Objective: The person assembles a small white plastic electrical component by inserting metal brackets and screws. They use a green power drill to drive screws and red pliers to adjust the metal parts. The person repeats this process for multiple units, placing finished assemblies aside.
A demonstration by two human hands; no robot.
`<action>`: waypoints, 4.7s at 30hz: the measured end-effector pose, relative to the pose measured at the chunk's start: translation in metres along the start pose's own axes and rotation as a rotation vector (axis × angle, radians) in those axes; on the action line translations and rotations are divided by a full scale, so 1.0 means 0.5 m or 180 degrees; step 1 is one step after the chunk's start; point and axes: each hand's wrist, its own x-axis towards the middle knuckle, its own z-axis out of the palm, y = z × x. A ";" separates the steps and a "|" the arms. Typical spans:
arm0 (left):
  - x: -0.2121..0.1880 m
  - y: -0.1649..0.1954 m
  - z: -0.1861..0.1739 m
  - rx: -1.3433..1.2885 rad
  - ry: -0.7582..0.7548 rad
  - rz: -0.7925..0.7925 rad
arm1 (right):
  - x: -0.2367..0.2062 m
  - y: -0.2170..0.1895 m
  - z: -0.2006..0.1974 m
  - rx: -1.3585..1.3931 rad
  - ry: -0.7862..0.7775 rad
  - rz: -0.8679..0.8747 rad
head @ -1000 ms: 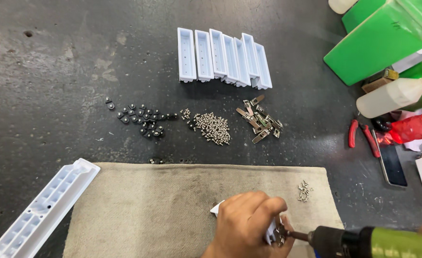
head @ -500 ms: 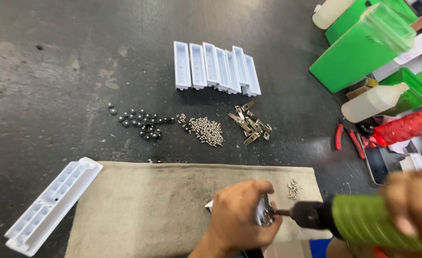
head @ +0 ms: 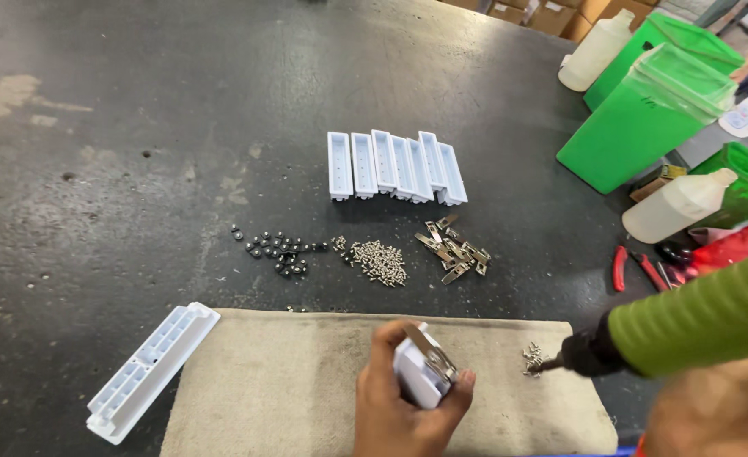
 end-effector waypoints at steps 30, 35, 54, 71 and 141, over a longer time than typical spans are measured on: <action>-0.167 0.004 0.079 0.1660 -0.0039 0.0900 | -0.170 -0.047 0.245 -0.0782 0.0199 0.1262; -0.156 -0.004 0.076 0.1688 0.0043 0.1340 | -0.172 -0.046 0.243 -0.0543 0.0079 0.1557; 0.054 -0.087 0.008 0.0346 -0.0244 0.2120 | 0.257 -0.123 0.287 -0.0187 0.0851 0.0217; 0.082 -0.125 0.001 0.0589 -0.0099 0.2486 | 0.142 -0.028 0.233 0.0068 0.0946 0.0031; 0.092 -0.108 0.002 0.1011 -0.0109 0.2566 | 0.136 0.034 0.156 0.0395 0.0435 0.0162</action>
